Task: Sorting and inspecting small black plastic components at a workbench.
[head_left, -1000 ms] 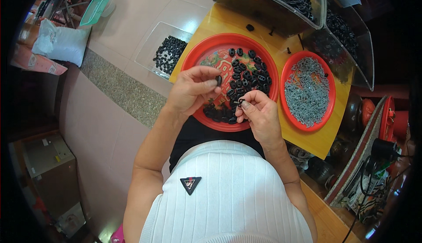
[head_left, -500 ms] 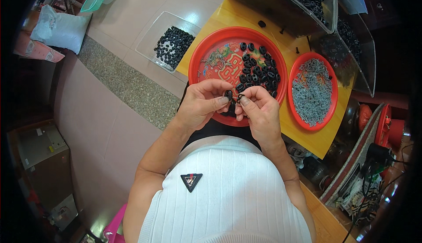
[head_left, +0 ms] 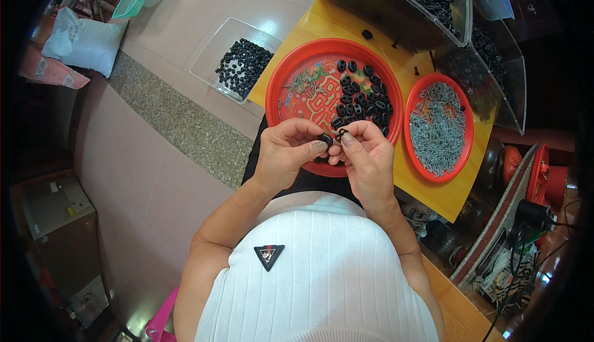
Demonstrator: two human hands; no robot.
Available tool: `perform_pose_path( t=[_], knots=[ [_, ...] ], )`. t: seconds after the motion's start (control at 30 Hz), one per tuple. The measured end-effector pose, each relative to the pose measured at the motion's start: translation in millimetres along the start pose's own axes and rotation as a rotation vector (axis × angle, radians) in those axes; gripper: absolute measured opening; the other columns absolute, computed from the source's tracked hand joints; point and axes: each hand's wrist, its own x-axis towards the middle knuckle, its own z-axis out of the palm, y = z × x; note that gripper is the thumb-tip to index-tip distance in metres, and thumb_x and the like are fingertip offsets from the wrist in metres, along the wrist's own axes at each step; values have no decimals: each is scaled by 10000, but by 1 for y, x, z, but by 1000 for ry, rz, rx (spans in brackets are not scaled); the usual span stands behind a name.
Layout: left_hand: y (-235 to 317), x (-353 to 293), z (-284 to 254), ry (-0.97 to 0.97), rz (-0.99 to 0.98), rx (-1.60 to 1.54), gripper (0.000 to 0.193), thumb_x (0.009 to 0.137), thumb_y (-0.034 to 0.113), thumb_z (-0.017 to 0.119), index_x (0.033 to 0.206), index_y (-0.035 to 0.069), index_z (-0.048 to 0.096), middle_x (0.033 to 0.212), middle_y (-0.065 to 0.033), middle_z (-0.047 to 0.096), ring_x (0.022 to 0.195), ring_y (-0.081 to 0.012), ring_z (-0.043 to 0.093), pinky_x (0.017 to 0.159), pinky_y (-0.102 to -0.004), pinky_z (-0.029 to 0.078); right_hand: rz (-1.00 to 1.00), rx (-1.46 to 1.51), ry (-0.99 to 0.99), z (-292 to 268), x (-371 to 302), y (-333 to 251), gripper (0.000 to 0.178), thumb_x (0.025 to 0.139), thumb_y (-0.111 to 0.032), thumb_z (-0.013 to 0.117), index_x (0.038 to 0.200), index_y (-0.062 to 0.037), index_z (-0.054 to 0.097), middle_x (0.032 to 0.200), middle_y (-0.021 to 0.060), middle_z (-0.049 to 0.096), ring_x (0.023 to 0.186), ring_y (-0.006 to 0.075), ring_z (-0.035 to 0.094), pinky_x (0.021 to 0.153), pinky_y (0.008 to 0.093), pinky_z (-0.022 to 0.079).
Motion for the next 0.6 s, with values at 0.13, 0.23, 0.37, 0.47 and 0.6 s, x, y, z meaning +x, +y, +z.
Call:
perform_pose_path(
  t=[0.13, 0.23, 0.37, 0.47, 0.6],
  knots=[
    [-5, 1, -3, -27, 156, 92, 184, 721, -61, 617, 894, -29, 562, 847, -92, 600, 724, -116, 579, 662, -229, 497, -27, 24, 1, 0, -1, -1, 89, 857, -59, 482, 904, 16, 474, 754, 71, 563, 653, 105, 555, 596, 221, 480],
    [-1, -1, -2, -103, 153, 174, 199, 731, -69, 601, 923, -30, 565, 868, -88, 594, 751, -110, 570, 671, -223, 489, -31, 20, 3, 2, -1, -2, 91, 856, -60, 485, 906, 15, 474, 756, 72, 564, 651, 106, 557, 594, 222, 482],
    [9, -2, 6, -112, 26, 99, 232, 747, -58, 585, 975, -27, 560, 840, -76, 592, 731, -102, 569, 648, -213, 486, -19, 13, 2, 1, 0, -3, 88, 855, -58, 487, 904, 14, 476, 742, 68, 563, 644, 103, 557, 585, 217, 480],
    [8, -1, -5, -138, -67, 27, 247, 753, -42, 587, 998, -25, 554, 824, -70, 593, 703, -99, 569, 625, -208, 488, 3, -23, -29, -2, 0, -5, 86, 850, -56, 494, 899, 13, 483, 724, 62, 561, 618, 95, 549, 565, 204, 473],
    [8, -2, -9, -163, -78, -61, 263, 750, -17, 606, 1007, -21, 551, 827, -66, 592, 687, -98, 568, 617, -206, 497, 46, -144, 4, -4, -4, -9, 79, 835, -54, 507, 875, 13, 497, 686, 47, 552, 573, 75, 527, 517, 187, 452]
  ],
)
